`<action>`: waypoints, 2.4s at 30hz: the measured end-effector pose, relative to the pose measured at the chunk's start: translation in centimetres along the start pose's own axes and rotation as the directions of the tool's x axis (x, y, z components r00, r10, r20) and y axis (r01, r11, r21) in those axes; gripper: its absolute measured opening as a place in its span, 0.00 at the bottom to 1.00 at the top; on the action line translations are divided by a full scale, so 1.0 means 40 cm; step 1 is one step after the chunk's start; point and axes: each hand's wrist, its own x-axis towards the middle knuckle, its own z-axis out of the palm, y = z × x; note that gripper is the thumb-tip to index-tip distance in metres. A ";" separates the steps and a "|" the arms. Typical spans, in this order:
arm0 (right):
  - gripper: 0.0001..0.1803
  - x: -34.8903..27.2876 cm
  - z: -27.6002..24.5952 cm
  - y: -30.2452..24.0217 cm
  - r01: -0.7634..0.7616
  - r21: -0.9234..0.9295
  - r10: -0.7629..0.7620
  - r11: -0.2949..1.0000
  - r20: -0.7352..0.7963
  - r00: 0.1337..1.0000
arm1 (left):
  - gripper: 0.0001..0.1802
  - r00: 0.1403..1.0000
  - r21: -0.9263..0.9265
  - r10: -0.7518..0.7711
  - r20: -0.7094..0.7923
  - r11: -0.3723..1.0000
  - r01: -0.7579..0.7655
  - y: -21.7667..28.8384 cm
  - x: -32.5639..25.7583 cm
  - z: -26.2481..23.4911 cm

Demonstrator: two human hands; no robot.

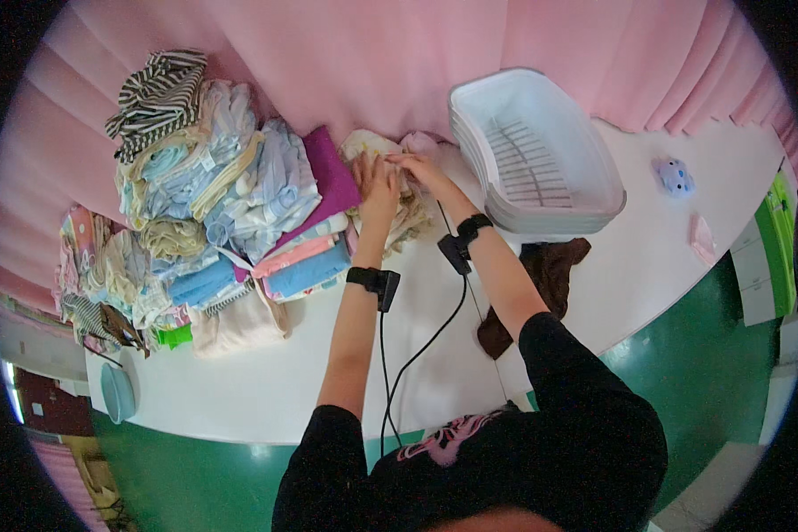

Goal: Folding and organizing various baby clothes and linens on a long counter.

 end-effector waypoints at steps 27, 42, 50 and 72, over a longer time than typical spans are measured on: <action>0.19 -0.300 -0.097 0.098 0.239 -0.617 -0.330 0.750 -0.035 0.943 | 0.15 0.817 0.305 -0.235 0.527 0.949 0.076 0.277 0.018 -0.076; 0.20 -1.419 -1.094 0.026 -0.870 -0.162 -0.407 0.466 -0.912 -0.047 | 0.11 0.984 -0.697 -0.179 0.011 0.704 0.136 0.707 -0.058 -0.277; 0.36 -1.541 -1.296 0.022 -0.834 0.172 -0.365 0.525 -0.839 -0.403 | 0.16 0.507 -0.563 0.268 0.819 0.205 0.801 1.437 0.055 0.189; 0.29 -1.496 -1.207 -0.182 0.002 -0.222 -0.208 0.975 -0.911 0.357 | 0.26 0.750 -0.751 0.057 0.659 -0.010 0.660 1.591 0.121 0.353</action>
